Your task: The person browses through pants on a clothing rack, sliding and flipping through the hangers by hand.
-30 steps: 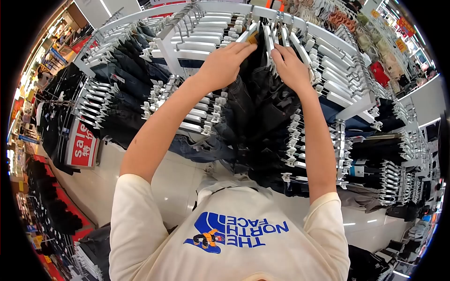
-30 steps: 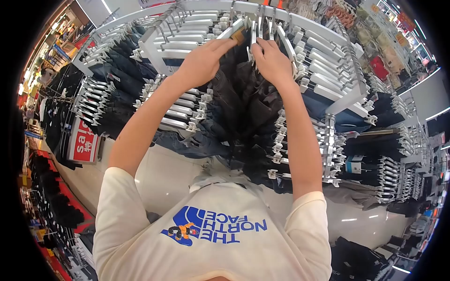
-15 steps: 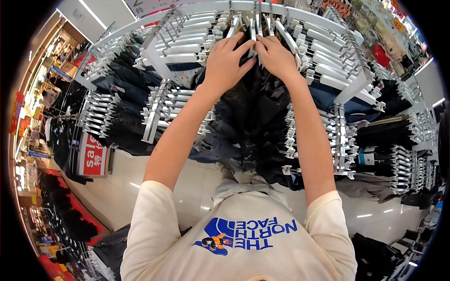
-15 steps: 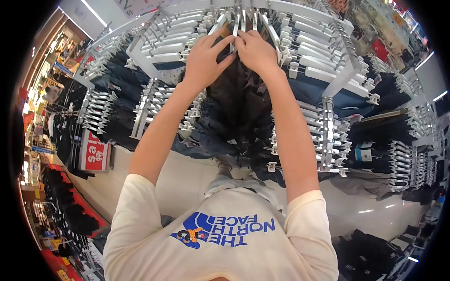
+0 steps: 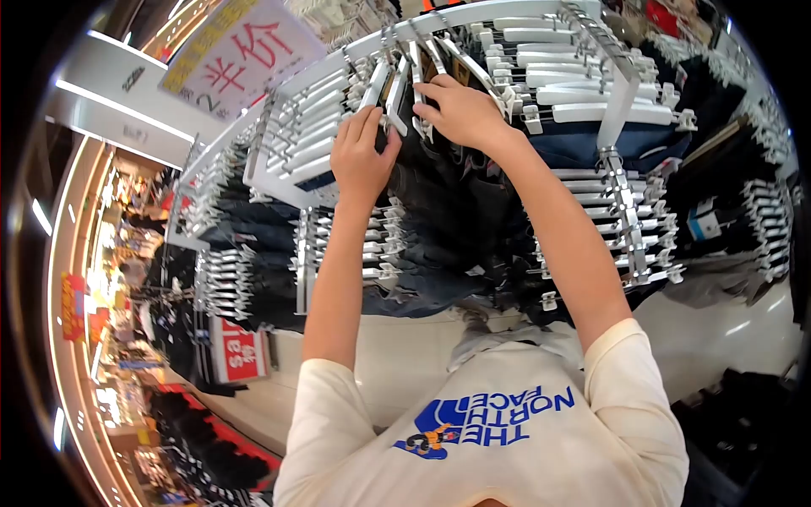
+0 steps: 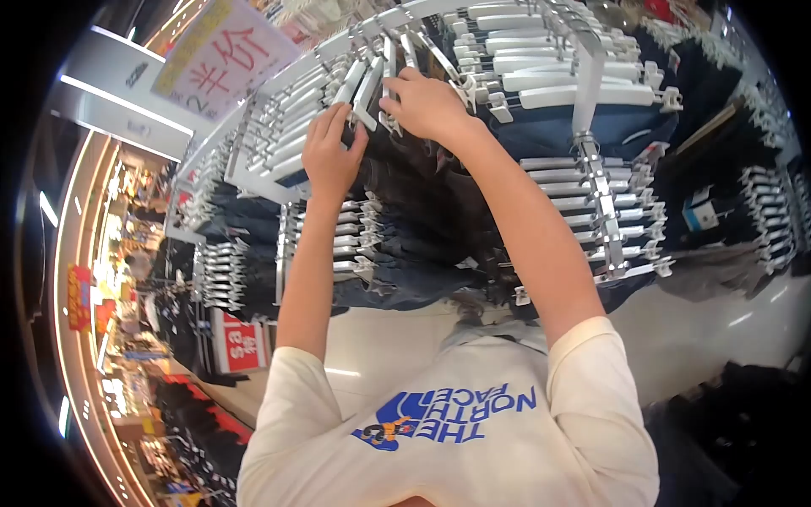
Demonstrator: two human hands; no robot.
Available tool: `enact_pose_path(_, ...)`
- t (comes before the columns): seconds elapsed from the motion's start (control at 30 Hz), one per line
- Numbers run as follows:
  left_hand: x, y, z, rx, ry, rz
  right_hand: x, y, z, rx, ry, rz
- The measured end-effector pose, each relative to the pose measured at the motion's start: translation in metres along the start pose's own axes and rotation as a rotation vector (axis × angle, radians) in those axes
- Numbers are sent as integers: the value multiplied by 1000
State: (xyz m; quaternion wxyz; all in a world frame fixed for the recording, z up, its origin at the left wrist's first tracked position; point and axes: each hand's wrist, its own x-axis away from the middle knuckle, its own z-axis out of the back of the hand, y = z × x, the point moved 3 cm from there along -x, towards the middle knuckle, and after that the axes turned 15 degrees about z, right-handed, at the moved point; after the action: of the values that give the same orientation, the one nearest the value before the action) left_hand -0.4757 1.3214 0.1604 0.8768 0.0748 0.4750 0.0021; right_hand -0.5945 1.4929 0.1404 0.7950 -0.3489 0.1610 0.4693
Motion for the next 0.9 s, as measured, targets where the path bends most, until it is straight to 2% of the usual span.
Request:
enact_pose_path(0.17,4,2,-6,5,-32,35,3,-3,-3,-4,4,-46)
enact_pose_path(0.43,-10,32,-3,-88,-146,-57,5,-4,-8,-85,105,-54)
enact_pose_path(0.5,-17,31,-7,-35,-171,-31,5,-3,-8,-105,146,-39)
enact_pose_path(0.57,-21,28,-12,-72,-283,87,6,-3,-5,-125,150,-24)
enact_pose_path(0.77,-17,4,-12,-131,-142,20,7,-4,-6,-109,102,-62)
enact_pose_path(0.9,-16,4,-16,-153,-160,14,7,-3,-8,-110,95,-63)
